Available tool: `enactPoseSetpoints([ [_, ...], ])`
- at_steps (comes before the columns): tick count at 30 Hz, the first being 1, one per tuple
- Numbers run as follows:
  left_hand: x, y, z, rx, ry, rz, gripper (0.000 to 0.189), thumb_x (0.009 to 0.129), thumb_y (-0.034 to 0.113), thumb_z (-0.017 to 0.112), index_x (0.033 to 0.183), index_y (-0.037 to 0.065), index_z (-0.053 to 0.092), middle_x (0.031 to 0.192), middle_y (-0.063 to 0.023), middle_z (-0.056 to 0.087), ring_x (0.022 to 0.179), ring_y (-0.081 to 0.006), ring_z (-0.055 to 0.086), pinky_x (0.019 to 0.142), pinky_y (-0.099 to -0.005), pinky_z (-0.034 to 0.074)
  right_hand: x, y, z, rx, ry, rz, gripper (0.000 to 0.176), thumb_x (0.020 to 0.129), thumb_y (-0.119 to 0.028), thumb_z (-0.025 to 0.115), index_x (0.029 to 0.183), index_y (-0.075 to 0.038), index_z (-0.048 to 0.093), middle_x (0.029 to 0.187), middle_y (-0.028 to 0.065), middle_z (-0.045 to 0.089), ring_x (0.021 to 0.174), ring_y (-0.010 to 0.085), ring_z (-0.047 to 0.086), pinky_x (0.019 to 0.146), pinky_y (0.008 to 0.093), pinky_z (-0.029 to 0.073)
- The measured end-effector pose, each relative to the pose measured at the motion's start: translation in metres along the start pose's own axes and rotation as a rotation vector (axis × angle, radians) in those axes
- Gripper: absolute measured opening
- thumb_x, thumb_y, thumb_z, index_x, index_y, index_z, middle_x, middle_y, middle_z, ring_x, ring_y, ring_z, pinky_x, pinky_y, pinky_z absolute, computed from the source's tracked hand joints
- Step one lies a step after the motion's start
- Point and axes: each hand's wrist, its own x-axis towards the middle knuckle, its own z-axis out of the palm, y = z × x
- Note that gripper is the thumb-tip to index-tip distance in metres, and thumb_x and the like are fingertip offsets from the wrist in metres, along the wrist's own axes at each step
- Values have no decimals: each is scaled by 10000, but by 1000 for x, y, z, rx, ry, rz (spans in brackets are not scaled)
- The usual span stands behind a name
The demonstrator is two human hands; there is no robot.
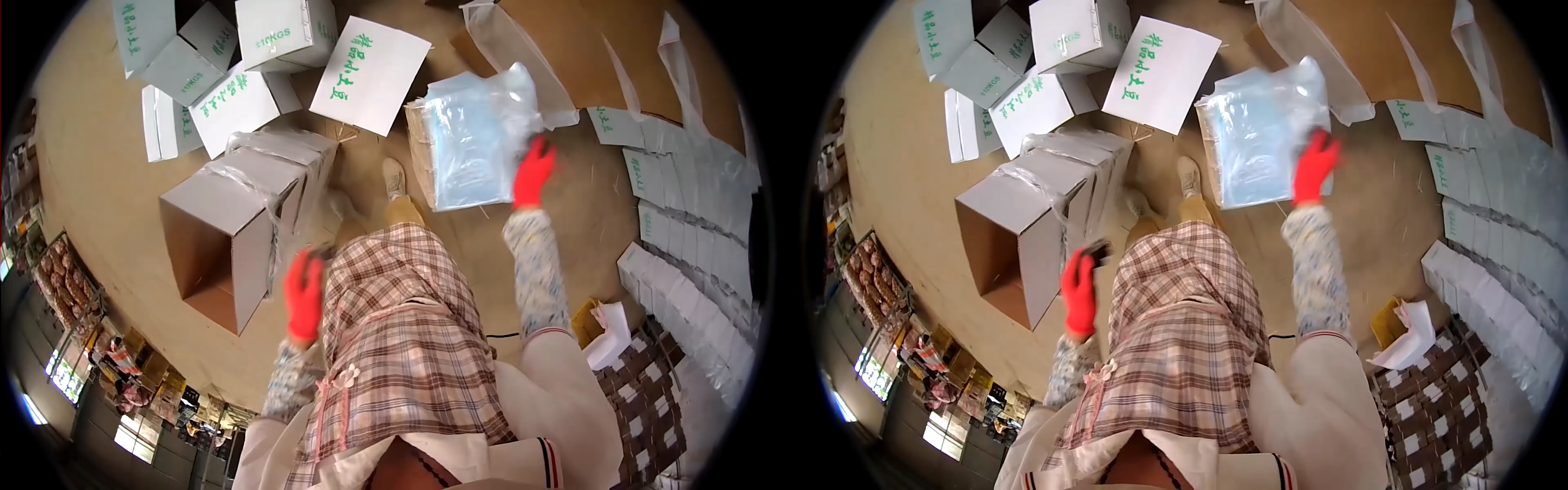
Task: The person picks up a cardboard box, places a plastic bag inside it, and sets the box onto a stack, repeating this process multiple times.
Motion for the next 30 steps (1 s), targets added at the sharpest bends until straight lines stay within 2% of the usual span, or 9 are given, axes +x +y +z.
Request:
enactPoseSetpoints([
  [3,26,4,82,-740,-608,55,506,1000,275,371,1425,22,260,1421,-124,370,1266,-229,409,1070,-330,285,-117,-32,10,294,-600,166,185,968,-243,474,941,-88,571,839,-8,540,712,94,512,605,267,446],
  [5,21,49,77,-529,-382,269,379,986,211,410,1308,13,411,1275,-79,471,1139,-179,474,989,-290,346,-189,-119,12,-155,-1023,-473,200,907,-208,567,1042,-61,575,1030,41,561,915,107,528,746,281,455],
  [8,8,94,46,-661,132,125,249,956,239,485,1028,16,567,883,14,585,783,-89,521,711,-230,416,-195,-178,11,-254,-1215,16,355,812,-214,668,1091,-22,558,1037,113,609,882,180,588,783,312,470],
  [12,-30,122,18,-310,279,328,254,893,188,558,1021,-28,595,853,-61,598,800,-111,513,720,-247,419,-238,-218,47,-186,-1500,-274,254,833,-149,657,1030,-14,569,871,101,606,776,166,570,693,303,461],
  [18,-96,133,-99,-767,344,430,349,948,307,523,1107,1,577,898,-22,593,778,-122,539,654,-238,421,-232,-265,59,317,-1186,-50,151,925,-103,542,1009,22,553,843,31,569,690,66,514,645,234,471],
  [24,-146,96,-160,-91,-13,239,528,923,440,516,1268,44,471,1142,-68,582,997,-198,578,762,-295,482,-275,-282,102,49,-1437,-878,181,894,-97,586,1021,24,540,754,23,517,687,76,469,605,240,419],
  [26,-128,49,-194,-1396,93,415,439,938,370,508,1254,66,490,1138,-60,605,970,-195,593,755,-309,497,-259,-272,110,13,-1439,-515,157,902,-120,583,995,4,560,795,33,547,695,90,514,638,248,450],
  [28,-118,-29,-257,-1496,27,685,394,957,332,470,1259,79,484,1136,-70,612,968,-204,601,763,-336,508,-213,-272,133,-53,-1145,-906,202,917,-200,567,948,-1,564,781,20,544,617,81,505,595,242,442],
  [30,-154,16,-253,-1284,279,561,362,963,330,464,1205,69,531,1086,-74,627,950,-202,608,765,-306,491,-168,-270,158,-480,-1323,-492,276,881,-224,606,1014,13,562,861,82,590,677,124,554,637,248,463],
])
